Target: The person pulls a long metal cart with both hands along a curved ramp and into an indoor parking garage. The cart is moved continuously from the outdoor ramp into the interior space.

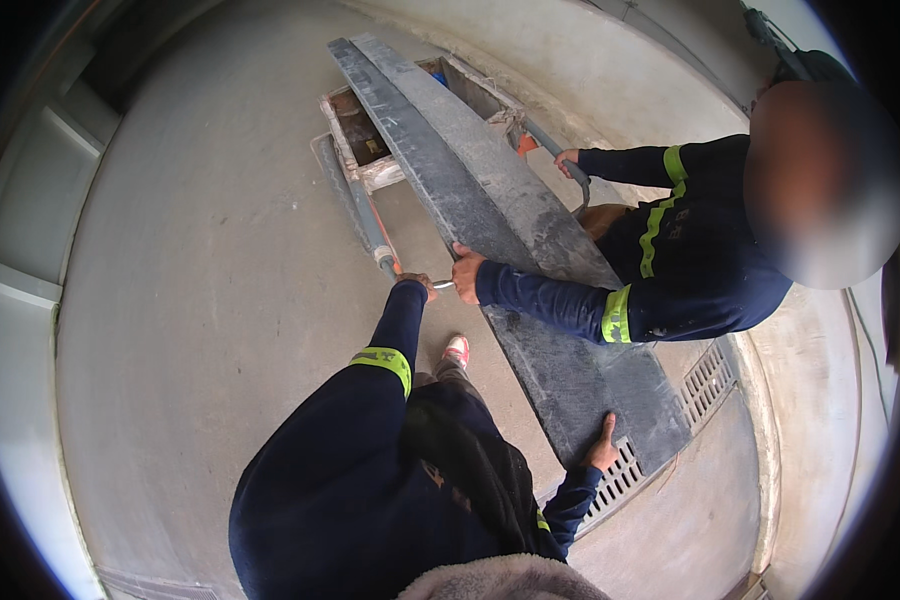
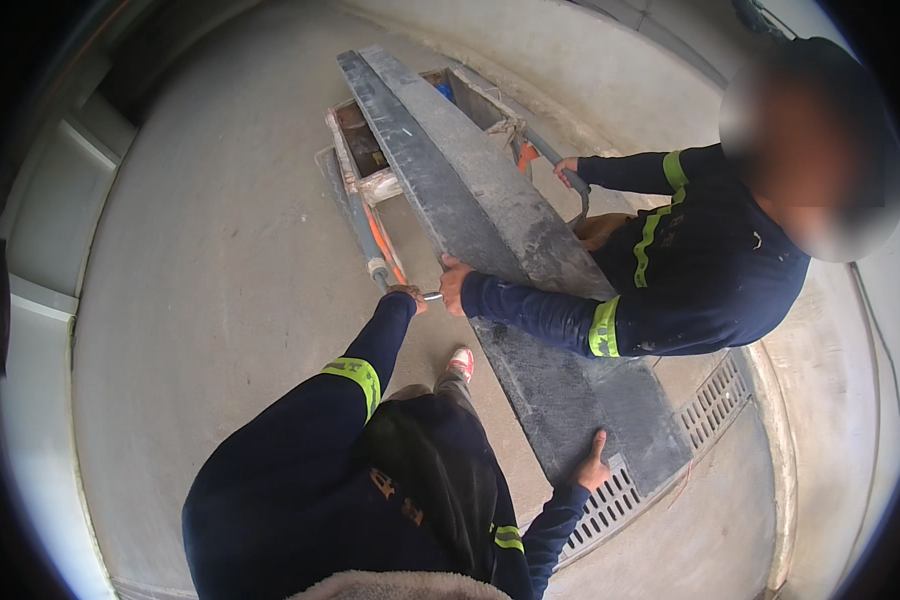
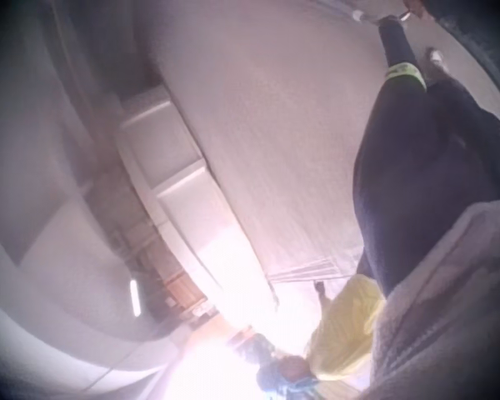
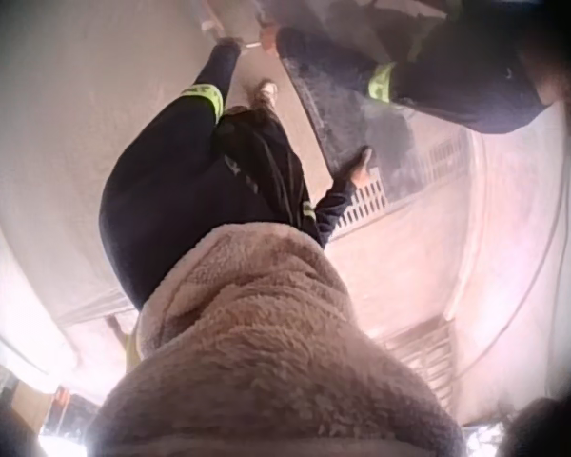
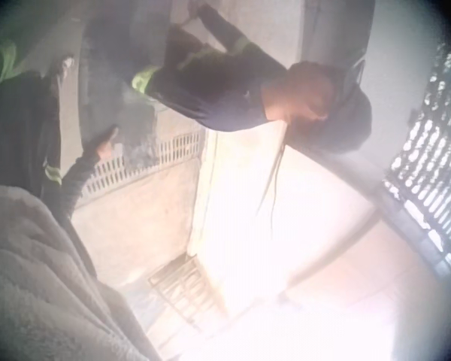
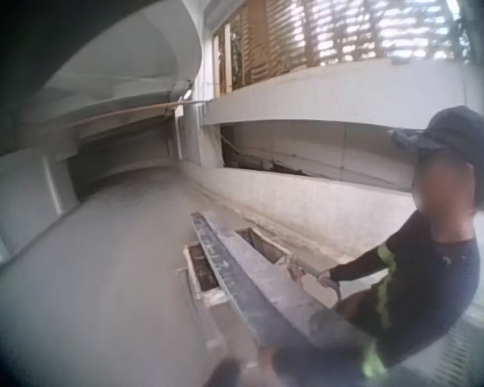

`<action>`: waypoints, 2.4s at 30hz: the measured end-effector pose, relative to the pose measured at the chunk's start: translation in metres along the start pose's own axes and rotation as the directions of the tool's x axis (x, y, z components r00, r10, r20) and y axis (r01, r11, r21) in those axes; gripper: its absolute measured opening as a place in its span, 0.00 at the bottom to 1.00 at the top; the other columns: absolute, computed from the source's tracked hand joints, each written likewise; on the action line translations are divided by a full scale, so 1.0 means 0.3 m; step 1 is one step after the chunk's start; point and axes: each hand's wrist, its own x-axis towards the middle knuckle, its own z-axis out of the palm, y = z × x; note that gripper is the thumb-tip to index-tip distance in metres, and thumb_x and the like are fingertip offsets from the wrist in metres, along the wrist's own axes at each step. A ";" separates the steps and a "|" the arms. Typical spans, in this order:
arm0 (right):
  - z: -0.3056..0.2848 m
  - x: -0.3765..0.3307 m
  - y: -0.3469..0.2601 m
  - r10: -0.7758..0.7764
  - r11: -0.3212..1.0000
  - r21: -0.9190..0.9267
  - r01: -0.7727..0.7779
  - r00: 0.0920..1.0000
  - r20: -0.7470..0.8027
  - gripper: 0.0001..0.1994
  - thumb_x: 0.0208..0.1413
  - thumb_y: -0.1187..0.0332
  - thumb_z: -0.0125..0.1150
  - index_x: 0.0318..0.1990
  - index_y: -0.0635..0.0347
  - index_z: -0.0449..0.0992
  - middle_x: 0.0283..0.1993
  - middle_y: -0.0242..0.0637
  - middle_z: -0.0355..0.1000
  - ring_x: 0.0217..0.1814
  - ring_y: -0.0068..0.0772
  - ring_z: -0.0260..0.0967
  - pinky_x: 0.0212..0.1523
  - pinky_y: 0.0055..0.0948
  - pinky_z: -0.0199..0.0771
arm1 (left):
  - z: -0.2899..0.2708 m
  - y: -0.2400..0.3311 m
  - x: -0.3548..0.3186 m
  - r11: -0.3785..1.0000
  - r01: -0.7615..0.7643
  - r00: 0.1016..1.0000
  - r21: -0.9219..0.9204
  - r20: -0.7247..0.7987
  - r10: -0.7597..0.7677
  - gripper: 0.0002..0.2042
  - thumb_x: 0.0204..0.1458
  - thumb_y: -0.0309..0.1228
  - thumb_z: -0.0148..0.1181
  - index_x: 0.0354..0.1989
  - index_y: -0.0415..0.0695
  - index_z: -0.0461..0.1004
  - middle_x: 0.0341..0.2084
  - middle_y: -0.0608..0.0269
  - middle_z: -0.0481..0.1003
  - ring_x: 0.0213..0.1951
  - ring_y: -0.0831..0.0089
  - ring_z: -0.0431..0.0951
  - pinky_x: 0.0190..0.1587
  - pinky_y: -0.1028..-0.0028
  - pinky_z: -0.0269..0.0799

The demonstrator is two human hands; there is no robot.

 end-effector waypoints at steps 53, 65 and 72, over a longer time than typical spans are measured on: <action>-0.317 -0.065 -0.012 -0.082 0.997 0.016 0.081 0.996 0.030 0.36 0.41 0.43 0.58 0.27 0.82 0.72 0.25 0.42 0.70 0.28 0.29 0.61 0.34 0.29 0.63 | 0.114 0.165 -0.151 0.998 0.060 0.991 -0.009 0.120 -0.059 0.18 0.40 0.40 0.48 0.40 0.50 0.74 0.40 0.61 0.73 0.44 0.67 0.73 0.42 0.69 0.69; -0.412 -0.001 0.091 -0.046 0.985 0.169 0.026 0.993 0.112 0.31 0.43 0.48 0.59 0.34 0.78 0.72 0.33 0.43 0.71 0.33 0.29 0.64 0.37 0.28 0.65 | 0.253 0.112 -0.252 0.960 -0.052 0.971 0.273 -0.211 0.113 0.18 0.44 0.40 0.41 0.40 0.49 0.74 0.40 0.60 0.73 0.43 0.71 0.73 0.44 0.70 0.69; -0.378 0.009 0.031 -0.076 0.992 0.088 0.089 0.987 -0.141 0.37 0.37 0.39 0.59 0.18 0.80 0.70 0.18 0.38 0.65 0.22 0.26 0.57 0.27 0.31 0.63 | -0.053 0.180 -0.335 0.998 -0.048 0.996 0.033 -0.071 0.051 0.18 0.43 0.42 0.46 0.39 0.49 0.74 0.40 0.61 0.73 0.44 0.67 0.73 0.46 0.66 0.67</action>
